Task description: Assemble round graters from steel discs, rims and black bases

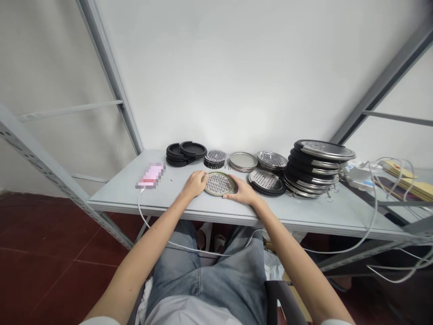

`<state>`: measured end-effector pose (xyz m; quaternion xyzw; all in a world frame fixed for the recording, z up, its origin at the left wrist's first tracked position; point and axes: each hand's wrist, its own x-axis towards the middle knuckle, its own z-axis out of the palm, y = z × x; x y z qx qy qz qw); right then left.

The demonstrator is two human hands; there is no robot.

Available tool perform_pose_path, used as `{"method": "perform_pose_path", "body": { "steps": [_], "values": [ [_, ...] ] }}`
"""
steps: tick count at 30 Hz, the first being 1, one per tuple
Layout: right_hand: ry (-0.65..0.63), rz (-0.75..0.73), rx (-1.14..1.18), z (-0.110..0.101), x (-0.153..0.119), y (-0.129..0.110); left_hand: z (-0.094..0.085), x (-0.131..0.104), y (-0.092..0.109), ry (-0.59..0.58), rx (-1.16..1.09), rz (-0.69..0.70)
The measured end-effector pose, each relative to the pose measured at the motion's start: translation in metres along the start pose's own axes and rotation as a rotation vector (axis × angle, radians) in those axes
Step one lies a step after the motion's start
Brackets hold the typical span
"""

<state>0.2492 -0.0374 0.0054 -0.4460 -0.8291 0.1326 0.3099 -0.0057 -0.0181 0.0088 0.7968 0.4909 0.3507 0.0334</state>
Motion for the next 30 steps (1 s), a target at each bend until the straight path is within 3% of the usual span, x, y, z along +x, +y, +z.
{"method": "perform_pose_path", "body": {
  "steps": [3,14,30],
  "values": [
    [0.007,0.015,-0.016,0.0014,-0.0005,0.0017,-0.0009,0.001,-0.0022,0.031,-0.009,-0.041],
    [0.016,0.031,0.006,0.0002,-0.0016,-0.0004,-0.0023,0.002,-0.0005,-0.095,-0.008,-0.05],
    [0.016,0.023,0.008,-0.0015,-0.0014,-0.0023,-0.0028,0.0028,0.0016,-0.145,0.034,-0.031]
  ]
}}
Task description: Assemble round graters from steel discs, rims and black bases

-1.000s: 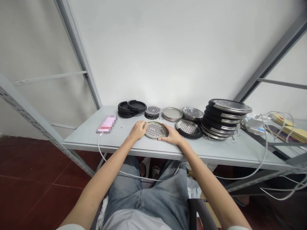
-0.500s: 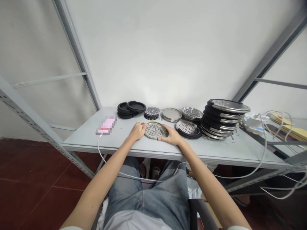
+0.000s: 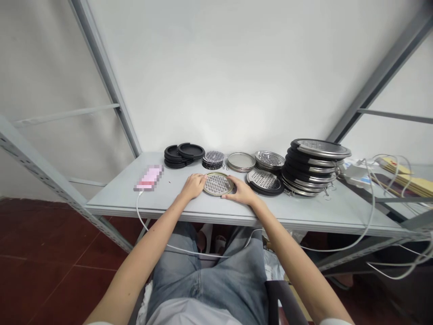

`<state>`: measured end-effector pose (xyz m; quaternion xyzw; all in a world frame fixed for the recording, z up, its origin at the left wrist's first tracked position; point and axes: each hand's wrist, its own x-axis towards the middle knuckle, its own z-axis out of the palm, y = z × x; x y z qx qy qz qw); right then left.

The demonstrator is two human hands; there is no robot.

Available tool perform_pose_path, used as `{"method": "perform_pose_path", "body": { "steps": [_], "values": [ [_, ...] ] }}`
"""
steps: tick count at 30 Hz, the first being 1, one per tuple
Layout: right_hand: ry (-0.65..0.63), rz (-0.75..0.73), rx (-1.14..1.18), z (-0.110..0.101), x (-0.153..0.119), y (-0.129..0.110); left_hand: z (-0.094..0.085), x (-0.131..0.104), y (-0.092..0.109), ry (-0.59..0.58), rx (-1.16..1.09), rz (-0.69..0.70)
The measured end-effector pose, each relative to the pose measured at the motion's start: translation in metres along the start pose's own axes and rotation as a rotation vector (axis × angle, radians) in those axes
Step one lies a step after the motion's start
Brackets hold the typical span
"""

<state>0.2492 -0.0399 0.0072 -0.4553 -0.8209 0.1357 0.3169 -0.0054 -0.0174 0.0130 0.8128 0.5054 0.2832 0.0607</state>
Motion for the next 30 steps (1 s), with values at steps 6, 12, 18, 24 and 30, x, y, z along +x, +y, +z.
{"method": "perform_pose_path", "body": {
  "steps": [6,12,18,24,30],
  "values": [
    [0.006,0.002,0.009,0.001,0.0,0.002,0.0,0.0,0.001,-0.008,0.033,0.009],
    [0.017,0.0,0.019,0.002,0.0,0.004,-0.002,-0.001,0.006,-0.007,0.116,0.041],
    [0.001,0.014,0.005,0.002,0.0,0.003,-0.003,-0.002,0.01,-0.031,0.209,0.079],
    [-0.003,0.024,-0.005,0.001,0.001,0.001,-0.003,-0.002,0.012,-0.045,0.259,0.084],
    [0.005,0.026,0.001,0.001,0.0,0.002,-0.004,-0.002,0.013,-0.067,0.315,0.081]
  ]
}}
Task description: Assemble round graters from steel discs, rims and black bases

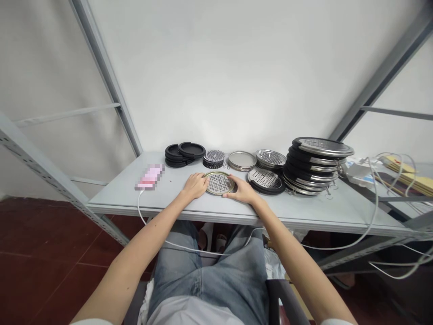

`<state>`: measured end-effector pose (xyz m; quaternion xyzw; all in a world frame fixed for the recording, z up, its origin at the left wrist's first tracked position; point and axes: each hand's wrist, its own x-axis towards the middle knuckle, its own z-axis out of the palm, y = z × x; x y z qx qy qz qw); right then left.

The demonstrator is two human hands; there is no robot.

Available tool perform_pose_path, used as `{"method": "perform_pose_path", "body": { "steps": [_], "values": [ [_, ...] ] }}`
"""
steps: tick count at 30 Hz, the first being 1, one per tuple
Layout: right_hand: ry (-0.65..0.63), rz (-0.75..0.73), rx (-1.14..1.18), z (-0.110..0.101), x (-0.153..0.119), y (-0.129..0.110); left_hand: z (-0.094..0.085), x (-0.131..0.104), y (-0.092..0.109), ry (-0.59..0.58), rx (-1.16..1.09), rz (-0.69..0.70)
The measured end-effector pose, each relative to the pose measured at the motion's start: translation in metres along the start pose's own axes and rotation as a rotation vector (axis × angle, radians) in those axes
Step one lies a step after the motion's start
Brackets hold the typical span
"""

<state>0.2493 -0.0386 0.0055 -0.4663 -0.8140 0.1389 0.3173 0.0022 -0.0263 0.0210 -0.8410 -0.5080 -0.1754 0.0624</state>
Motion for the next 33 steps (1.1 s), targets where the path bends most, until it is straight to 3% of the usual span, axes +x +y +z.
{"method": "perform_pose_path", "body": {
  "steps": [9,25,33],
  "values": [
    [0.0,-0.003,-0.001,0.0,0.0,0.0,-0.003,0.001,0.006,-0.036,0.019,0.001],
    [0.015,0.005,-0.059,0.009,0.004,0.012,0.002,-0.007,0.001,0.034,-0.117,-0.075],
    [0.072,-0.026,0.001,0.011,0.006,0.016,0.003,-0.007,-0.002,0.035,-0.215,-0.019]
  ]
}}
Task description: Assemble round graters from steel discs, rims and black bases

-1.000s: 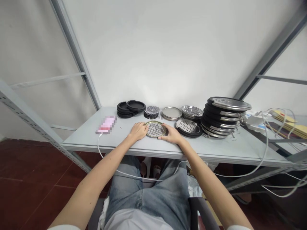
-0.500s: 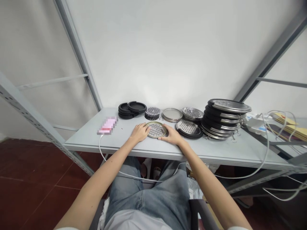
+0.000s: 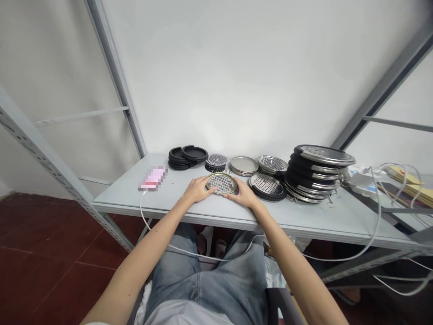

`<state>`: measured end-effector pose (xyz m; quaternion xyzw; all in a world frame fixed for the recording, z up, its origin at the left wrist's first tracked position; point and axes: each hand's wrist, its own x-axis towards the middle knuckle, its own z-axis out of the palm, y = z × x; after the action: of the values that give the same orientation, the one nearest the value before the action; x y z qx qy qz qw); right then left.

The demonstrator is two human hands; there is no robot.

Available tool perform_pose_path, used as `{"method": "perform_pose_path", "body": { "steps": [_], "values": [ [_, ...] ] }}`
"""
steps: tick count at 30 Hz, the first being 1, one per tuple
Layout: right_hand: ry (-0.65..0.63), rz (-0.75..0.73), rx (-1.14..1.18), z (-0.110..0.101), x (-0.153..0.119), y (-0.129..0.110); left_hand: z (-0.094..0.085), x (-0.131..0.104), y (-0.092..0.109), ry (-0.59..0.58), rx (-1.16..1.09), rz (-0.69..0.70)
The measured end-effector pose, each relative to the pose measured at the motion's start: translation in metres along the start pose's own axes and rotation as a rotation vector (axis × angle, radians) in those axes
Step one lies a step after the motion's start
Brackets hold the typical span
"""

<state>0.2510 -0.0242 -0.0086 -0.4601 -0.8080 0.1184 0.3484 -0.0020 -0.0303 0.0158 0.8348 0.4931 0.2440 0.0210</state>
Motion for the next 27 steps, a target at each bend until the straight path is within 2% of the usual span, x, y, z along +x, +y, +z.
{"method": "perform_pose_path", "body": {
  "steps": [8,16,23,27],
  "values": [
    [-0.005,0.018,-0.014,-0.004,-0.003,-0.006,0.001,-0.002,-0.004,-0.001,-0.045,0.045],
    [-0.034,0.021,-0.06,-0.009,-0.004,-0.017,0.004,-0.002,-0.01,0.049,-0.081,0.04],
    [0.066,0.037,-0.066,-0.003,-0.004,-0.011,0.003,-0.003,-0.011,0.077,-0.132,0.069],
    [0.283,-0.062,-0.064,-0.008,-0.009,-0.019,0.004,-0.003,-0.012,0.108,-0.145,0.073]
  ]
}}
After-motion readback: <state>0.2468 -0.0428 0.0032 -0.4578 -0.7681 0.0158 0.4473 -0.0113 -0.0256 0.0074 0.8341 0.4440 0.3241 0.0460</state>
